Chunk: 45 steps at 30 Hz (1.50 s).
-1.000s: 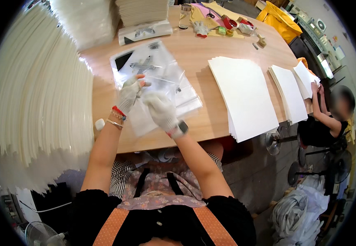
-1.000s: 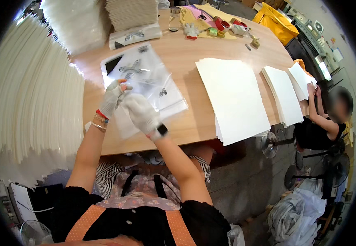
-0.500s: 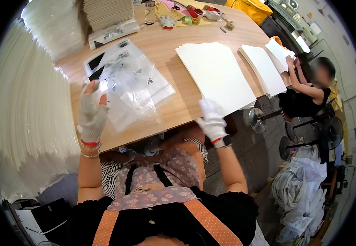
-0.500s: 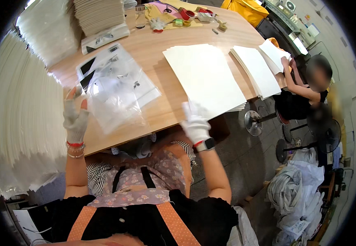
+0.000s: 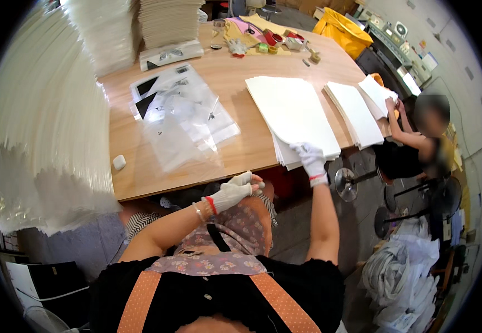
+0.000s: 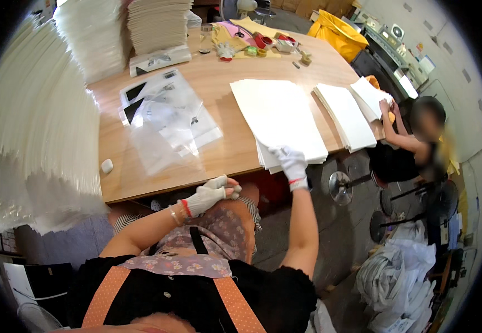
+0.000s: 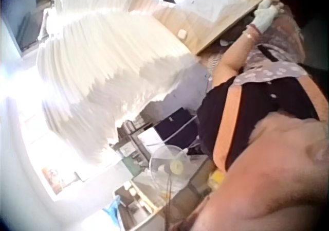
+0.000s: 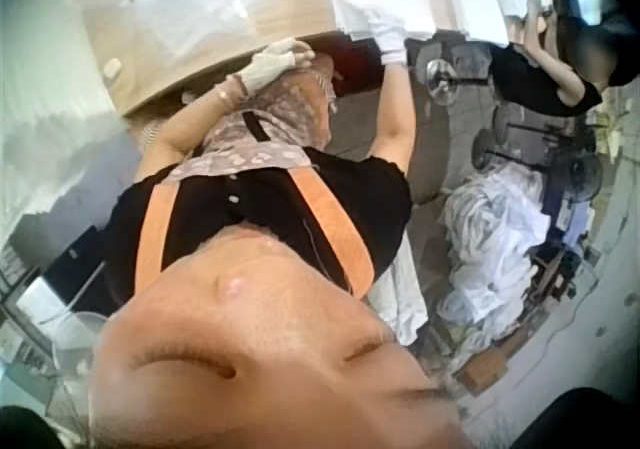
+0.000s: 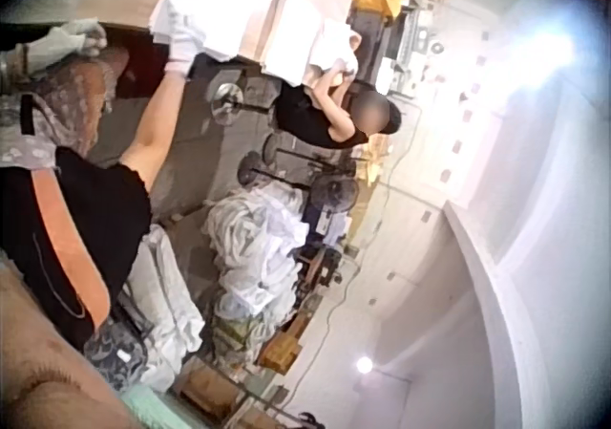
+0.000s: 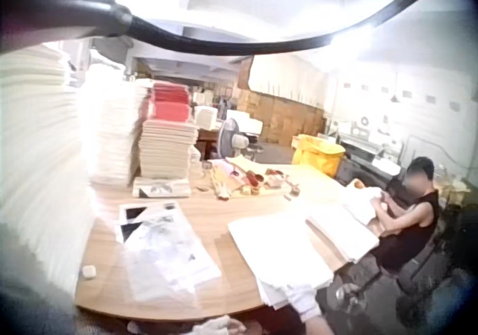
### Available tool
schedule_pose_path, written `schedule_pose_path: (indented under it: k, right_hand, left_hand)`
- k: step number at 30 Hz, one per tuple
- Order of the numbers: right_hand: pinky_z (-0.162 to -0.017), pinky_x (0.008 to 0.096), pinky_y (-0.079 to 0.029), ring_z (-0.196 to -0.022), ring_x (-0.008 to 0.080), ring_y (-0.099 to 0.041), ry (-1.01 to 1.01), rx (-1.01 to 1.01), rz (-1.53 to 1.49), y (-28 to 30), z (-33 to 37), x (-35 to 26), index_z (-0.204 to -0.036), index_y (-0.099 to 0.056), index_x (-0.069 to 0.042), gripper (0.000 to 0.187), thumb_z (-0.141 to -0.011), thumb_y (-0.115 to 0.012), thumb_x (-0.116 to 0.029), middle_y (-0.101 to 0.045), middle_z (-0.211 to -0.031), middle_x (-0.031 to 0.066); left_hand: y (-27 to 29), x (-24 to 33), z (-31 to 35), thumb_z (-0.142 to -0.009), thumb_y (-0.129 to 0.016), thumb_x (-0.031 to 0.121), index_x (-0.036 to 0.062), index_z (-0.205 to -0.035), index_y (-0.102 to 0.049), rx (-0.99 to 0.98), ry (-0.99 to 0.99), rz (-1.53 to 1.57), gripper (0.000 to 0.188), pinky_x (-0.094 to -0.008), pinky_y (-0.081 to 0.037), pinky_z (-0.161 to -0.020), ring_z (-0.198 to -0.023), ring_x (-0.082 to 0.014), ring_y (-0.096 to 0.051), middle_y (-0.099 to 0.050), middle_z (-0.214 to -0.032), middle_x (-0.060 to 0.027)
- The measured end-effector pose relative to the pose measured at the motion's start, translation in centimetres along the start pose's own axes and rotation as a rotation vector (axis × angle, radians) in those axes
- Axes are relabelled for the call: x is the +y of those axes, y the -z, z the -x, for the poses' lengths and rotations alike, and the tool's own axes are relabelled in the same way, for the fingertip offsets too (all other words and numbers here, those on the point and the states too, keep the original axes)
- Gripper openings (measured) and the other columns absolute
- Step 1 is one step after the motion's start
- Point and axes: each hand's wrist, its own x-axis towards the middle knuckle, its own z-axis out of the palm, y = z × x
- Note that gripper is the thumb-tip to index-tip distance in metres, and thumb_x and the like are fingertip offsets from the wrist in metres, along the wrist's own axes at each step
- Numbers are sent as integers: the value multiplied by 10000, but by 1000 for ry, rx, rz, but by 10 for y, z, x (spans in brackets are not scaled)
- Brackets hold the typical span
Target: The person repeatedly picks up white paper sheets from a stack on the table and places them into clear plastic packaging bags. They then fold the top of each bag to seal it and set the packaged unit aside. The process is repeated continuously throughout the clip.
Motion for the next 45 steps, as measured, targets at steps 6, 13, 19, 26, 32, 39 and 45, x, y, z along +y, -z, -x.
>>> schedule_pose_path:
  k: [6,13,19,26,32,39,45]
  right_hand:
    - [-610,454,-536,-693,264,-645,427,-462,-44,-19,76,-110,-1060,-578,-90,291,-923,-500,-336,-635,-883,145]
    - [-894,441,-490,-1060,304,-566,-818,-38,-1411,-47,145,-20,-1160,-490,13,372,-959,-477,-300,-560,-1184,186]
    - [-820,275,-472,-970,167,-572,-609,-44,-981,-147,129,-104,-1226,-504,25,348,-921,-558,-133,-596,-1133,101]
    - [-738,277,-505,-848,147,-584,-281,-13,-871,-90,110,-119,-1128,-553,31,269,-917,-554,-135,-610,-1030,63]
    - [-690,301,-492,-780,189,-603,255,-14,-151,-31,81,-140,-988,-616,13,187,-812,-575,60,-624,-900,92]
    - [-679,425,-508,-809,342,-635,157,-560,529,-77,36,-163,-1087,-617,-137,281,-811,-585,-181,-652,-996,124]
    - [-738,423,-505,-844,356,-621,-6,-363,267,-118,6,-125,-1132,-519,-40,514,-737,-721,-300,-566,-1146,199]
  left_hand:
    - [38,-21,-27,-840,-531,114,-22,-1303,-404,256,301,486,498,-408,-433,-979,-1090,-287,-535,-530,-1215,-151]
    - [31,72,52,-754,-549,237,61,-1188,-432,235,159,-989,482,-445,-418,-925,-1103,-384,-538,-511,-1196,-237]
    - [8,-15,64,-770,-571,255,-69,-1359,-295,195,-264,-1610,726,-518,-286,-1049,-1257,-457,-363,-370,-1313,-342]
    - [110,136,57,-784,-621,244,-40,-1284,-434,843,-580,-1261,604,-465,-338,-1025,-1205,-351,-443,-466,-1279,-272]
    - [184,176,30,-887,-629,294,-5,-1266,-485,261,-432,-38,504,-228,-448,-824,-871,-97,-584,-614,-1150,-94]
    - [123,127,10,-851,-556,112,53,-1063,-597,535,-552,-876,224,-318,-495,-849,-999,-210,-612,-631,-1082,-105]
    - [84,56,1,-807,-583,145,30,-931,-587,525,-569,-1106,170,-387,-512,-716,-899,-319,-620,-623,-953,-167]
